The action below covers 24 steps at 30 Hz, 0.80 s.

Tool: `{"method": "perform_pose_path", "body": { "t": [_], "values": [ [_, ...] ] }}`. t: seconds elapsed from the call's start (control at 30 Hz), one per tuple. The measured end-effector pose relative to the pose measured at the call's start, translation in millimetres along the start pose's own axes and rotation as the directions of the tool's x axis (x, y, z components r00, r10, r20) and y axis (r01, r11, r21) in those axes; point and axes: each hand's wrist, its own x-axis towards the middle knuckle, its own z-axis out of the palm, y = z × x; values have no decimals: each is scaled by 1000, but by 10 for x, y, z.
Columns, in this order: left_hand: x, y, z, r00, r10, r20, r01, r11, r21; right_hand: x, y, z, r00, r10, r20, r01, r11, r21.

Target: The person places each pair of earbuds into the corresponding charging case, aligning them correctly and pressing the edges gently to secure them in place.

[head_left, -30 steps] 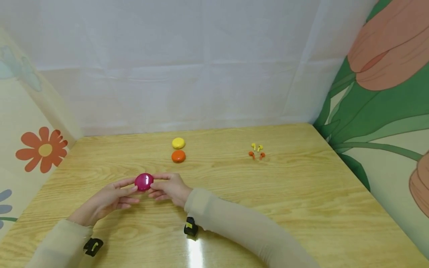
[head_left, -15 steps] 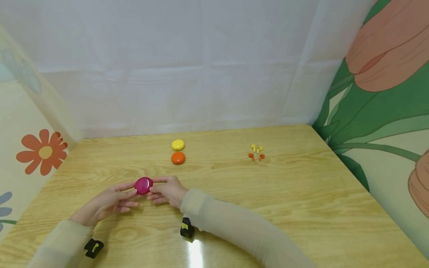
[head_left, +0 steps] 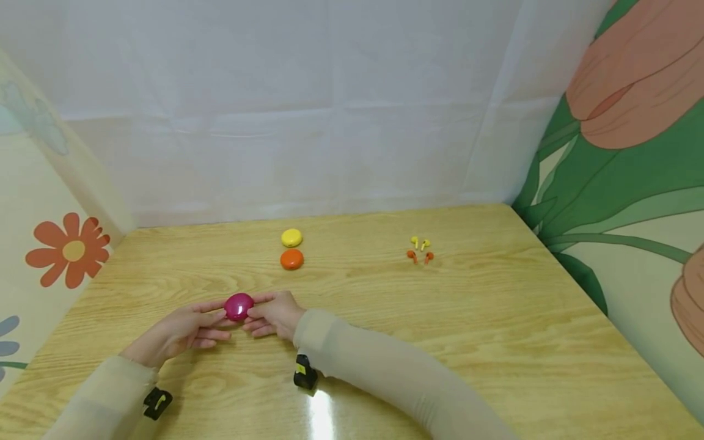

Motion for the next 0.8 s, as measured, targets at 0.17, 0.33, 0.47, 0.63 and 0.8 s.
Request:
{"method": "perform_pose_path", "body": {
  "t": [0.17, 0.33, 0.47, 0.63, 0.8],
  "values": [
    [3, 30, 24, 1000, -16, -12, 16, 1000, 12, 22, -20, 26, 1000, 19, -19, -19, 1000, -14],
    [1, 46, 36, 1000, -22, -18, 23, 1000, 22, 46, -24, 55, 999, 33, -35, -33, 999, -6],
    [22, 39, 12, 999, -24, -22, 25, 999, 31, 50, -37, 70, 998, 42, -52, -42, 999, -1],
    [44, 51, -5, 999, -32, -42, 35, 997, 70, 70, -52, 75, 996, 60, -67, -60, 998, 0],
    [50, 88, 8, 997, -38, -67, 45, 993, 106, 81, -73, 69, 996, 65, -56, -65, 998, 4]
  ]
}}
